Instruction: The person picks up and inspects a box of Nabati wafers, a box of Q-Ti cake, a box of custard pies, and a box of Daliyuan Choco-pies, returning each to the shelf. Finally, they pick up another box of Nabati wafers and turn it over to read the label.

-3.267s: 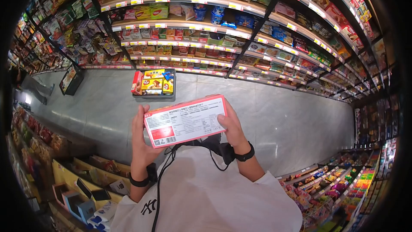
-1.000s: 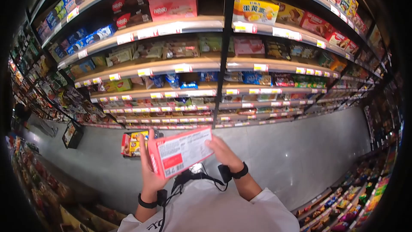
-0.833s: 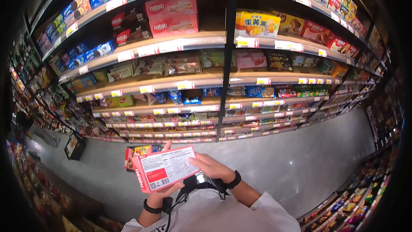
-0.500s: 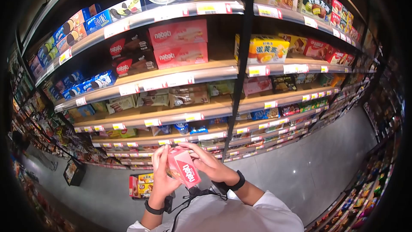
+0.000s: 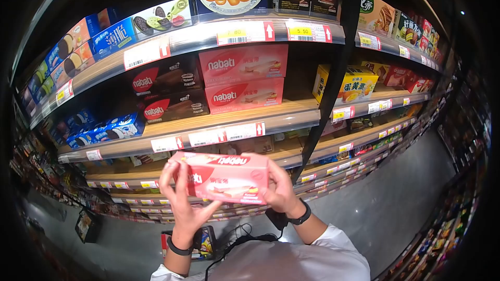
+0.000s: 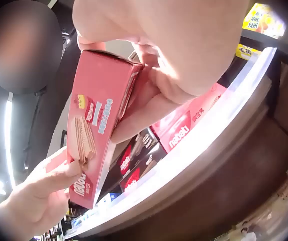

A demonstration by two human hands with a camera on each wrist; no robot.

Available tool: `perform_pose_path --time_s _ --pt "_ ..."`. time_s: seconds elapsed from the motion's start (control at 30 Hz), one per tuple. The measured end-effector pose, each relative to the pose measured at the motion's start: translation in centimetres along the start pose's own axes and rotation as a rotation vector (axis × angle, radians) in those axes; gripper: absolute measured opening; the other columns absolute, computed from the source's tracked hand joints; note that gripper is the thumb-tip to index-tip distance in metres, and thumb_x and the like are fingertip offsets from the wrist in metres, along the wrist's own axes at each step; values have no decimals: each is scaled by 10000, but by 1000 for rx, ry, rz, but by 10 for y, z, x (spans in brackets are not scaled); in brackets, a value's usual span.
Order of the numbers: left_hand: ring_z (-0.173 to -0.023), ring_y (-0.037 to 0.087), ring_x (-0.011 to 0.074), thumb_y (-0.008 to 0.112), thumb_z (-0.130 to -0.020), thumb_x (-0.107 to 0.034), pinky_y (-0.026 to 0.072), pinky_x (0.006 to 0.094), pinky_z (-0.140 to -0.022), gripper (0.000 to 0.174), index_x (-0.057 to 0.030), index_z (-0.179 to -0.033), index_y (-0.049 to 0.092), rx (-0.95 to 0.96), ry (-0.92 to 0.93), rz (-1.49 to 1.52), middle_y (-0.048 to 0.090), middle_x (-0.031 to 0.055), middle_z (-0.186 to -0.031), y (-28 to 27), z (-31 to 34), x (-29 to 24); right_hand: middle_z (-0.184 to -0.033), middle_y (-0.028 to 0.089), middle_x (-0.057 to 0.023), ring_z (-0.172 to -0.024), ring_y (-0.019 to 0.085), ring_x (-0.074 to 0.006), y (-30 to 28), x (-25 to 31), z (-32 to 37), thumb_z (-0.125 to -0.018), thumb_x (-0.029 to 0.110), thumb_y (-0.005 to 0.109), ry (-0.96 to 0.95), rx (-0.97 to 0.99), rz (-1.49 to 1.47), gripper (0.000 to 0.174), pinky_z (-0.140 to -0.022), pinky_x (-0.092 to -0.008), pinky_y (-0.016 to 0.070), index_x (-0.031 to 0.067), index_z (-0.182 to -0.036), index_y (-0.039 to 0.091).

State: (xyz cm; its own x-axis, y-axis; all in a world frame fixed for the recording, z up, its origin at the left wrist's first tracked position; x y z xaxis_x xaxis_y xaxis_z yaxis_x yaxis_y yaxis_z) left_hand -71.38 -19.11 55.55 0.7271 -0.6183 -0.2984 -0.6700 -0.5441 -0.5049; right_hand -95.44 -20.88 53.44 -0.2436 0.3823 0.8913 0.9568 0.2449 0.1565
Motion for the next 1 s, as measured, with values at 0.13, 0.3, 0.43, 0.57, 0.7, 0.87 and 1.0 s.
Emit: perform_pose_path --time_s 0.13,0.3,0.43,0.57,0.7,0.87,1.0 --pt "-1445 447 413 957 -680 -148 381 517 -1192 1053 -14 -1586 435 -74 -118 79 427 242 -1582 6 -33 23 -1454 574 -163 -1352 551 -204 -30 8 -37 -891 523 694 -137 -119 -27 920 -1160 -341 395 -93 -1518 422" --pt "-1346 548 390 917 -816 -263 375 508 -1164 1027 83 -1598 349 -52 -139 255 533 259 -1516 40 -74 25 -1449 568 -159 -1357 540 -202 -47 23 -86 -902 505 656 -224 -111 62 882 -1170 -340 376 -84 -1518 427" --pt "-1273 577 400 841 -893 -330 328 475 -1148 951 93 -1592 355 -90 -77 196 575 258 -1459 66 -96 30 -1453 556 -142 -1338 551 -195 -69 37 -113 -901 379 704 -284 -129 181 805 -1162 -334 389 -56 -1525 441" --pt "-1283 577 392 791 -936 -263 344 463 -1125 857 98 -1587 365 -102 -42 201 577 264 -1467 82 -110 28 -1366 586 -113 -1275 583 -187 -91 54 -129 -933 256 735 -482 -228 456 685 -1104 -325 452 -38 -1511 513" --pt "-1308 579 370 779 -926 -207 340 455 -1107 818 100 -1575 387 -100 -26 165 560 268 -1505 95 -113 24 -1317 603 -120 -1199 626 -207 -118 41 -134 -931 133 772 -572 -370 576 573 -1010 -320 519 -52 -1442 594" --pt "-1303 592 337 786 -885 -169 322 441 -1102 806 66 -1566 425 -127 -49 102 584 240 -1490 103 -112 20 -1290 618 -142 -1078 669 -209 -132 33 -137 -903 66 792 -537 -410 714 496 -898 -314 563 -72 -1356 642" --pt "-1284 606 318 784 -873 -148 322 445 -1109 765 43 -1545 472 -136 -85 47 612 222 -1459 109 -107 24 -1234 634 -136 -996 678 -205 -129 38 -136 -887 59 804 -573 -466 781 476 -826 -304 568 -62 -1323 658"
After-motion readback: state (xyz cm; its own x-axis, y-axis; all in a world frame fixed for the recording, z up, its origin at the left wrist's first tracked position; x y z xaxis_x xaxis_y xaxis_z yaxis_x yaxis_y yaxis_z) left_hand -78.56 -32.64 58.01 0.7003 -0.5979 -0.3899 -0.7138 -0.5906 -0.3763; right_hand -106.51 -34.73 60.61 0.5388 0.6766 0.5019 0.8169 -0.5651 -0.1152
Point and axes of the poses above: each hand's wrist, its own z-axis away from the middle knuckle, its own y-axis out of the palm, x = y × z, the point moved 5 cm from there along -z, towards the middle knuckle
